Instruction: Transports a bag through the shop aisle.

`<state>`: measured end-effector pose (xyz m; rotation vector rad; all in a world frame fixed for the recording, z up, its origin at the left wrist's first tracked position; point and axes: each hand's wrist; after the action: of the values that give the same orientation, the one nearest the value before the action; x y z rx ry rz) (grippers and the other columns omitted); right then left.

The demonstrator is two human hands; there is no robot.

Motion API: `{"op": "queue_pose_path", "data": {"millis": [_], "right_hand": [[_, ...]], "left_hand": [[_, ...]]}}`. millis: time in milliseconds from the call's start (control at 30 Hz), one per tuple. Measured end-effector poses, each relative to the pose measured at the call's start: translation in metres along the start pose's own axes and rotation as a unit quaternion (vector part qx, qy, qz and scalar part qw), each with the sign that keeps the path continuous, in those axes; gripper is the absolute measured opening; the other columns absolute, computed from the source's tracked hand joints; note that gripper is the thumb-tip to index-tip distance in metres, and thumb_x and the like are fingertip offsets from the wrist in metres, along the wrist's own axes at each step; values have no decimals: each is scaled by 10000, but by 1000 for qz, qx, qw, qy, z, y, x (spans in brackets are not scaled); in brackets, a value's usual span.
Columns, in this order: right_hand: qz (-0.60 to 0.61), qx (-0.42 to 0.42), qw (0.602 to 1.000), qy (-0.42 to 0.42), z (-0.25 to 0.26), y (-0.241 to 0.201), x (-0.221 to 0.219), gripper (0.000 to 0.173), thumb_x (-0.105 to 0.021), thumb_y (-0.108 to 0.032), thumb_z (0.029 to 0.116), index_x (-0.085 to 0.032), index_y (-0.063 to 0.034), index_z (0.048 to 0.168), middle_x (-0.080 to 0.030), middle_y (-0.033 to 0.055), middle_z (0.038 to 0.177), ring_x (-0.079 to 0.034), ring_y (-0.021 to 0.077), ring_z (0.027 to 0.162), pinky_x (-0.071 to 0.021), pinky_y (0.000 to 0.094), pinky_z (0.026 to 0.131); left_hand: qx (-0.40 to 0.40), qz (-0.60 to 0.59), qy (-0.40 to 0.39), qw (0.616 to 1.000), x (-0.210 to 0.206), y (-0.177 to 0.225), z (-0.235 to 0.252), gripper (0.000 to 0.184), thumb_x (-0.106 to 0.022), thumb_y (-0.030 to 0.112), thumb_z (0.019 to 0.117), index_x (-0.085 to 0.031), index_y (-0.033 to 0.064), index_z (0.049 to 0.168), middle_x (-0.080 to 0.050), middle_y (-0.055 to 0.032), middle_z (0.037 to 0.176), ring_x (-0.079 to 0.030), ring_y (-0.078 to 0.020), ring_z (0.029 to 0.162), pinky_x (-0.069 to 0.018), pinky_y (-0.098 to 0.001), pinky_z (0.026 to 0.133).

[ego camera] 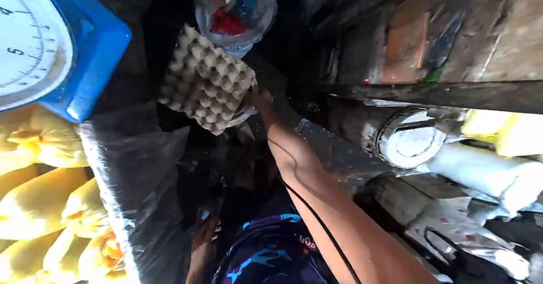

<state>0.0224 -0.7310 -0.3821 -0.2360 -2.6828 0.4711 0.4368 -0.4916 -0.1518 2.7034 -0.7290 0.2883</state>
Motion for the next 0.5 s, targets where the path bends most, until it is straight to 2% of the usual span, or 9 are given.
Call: {"op": "queue_pose_path", "data": {"millis": [100, 200, 300, 400, 500], "right_hand": [[59, -12, 998, 10, -16, 23, 6, 576, -685, -499, 942, -635, -86, 1342, -656, 213, 1290, -619, 373, 1218, -501, 598, 1024], [92, -16, 995, 40, -18, 73, 17, 528, -627, -532, 958, -675, -112, 1274, -699, 183, 1191, -667, 354, 1116, -537, 607, 951], [123, -35, 990, 61, -27, 121, 41, 495, -675, -510, 926, -709, -98, 1198, -708, 189, 1142, -674, 360, 1077, -536, 618, 926], [155, -46, 984, 69, -35, 174, 74, 442, -730, -457, 886, -725, -127, 1180, -716, 170, 1154, -675, 348, 1093, -534, 623, 943], [159, -69, 981, 86, -45, 221, 117, 439, -729, -432, 895, -724, -119, 1203, -700, 192, 1198, -661, 372, 1130, -520, 645, 961]], "left_hand": [[-3, 32, 24, 999, 12, -10, -5, 362, -510, 328, 1069, -704, 63, 1221, -744, -82, 1136, -709, -211, 1020, -593, -390, 858], [6, 48, 34, 998, 12, -26, -8, 352, -527, 332, 1070, -704, 79, 1238, -744, -77, 1123, -707, -195, 1006, -595, -386, 856], [1, 60, 32, 998, 6, -35, -12, 344, -519, 308, 1076, -692, 66, 1247, -733, -96, 1115, -699, -200, 956, -589, -384, 818], [-20, 91, 15, 995, 4, -33, -21, 350, -521, 306, 1074, -690, 51, 1244, -735, -114, 1141, -714, -233, 1003, -601, -419, 853], [-42, 129, 6, 991, 0, -34, -26, 344, -512, 289, 1075, -691, 41, 1232, -738, -118, 1136, -718, -236, 1002, -601, -414, 854]]}}
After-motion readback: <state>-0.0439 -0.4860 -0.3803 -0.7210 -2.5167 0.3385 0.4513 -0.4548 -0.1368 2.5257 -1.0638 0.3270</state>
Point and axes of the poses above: each hand's wrist, its own z-axis towards the middle knuckle, its own x-axis out of the back of the hand, y = z × x
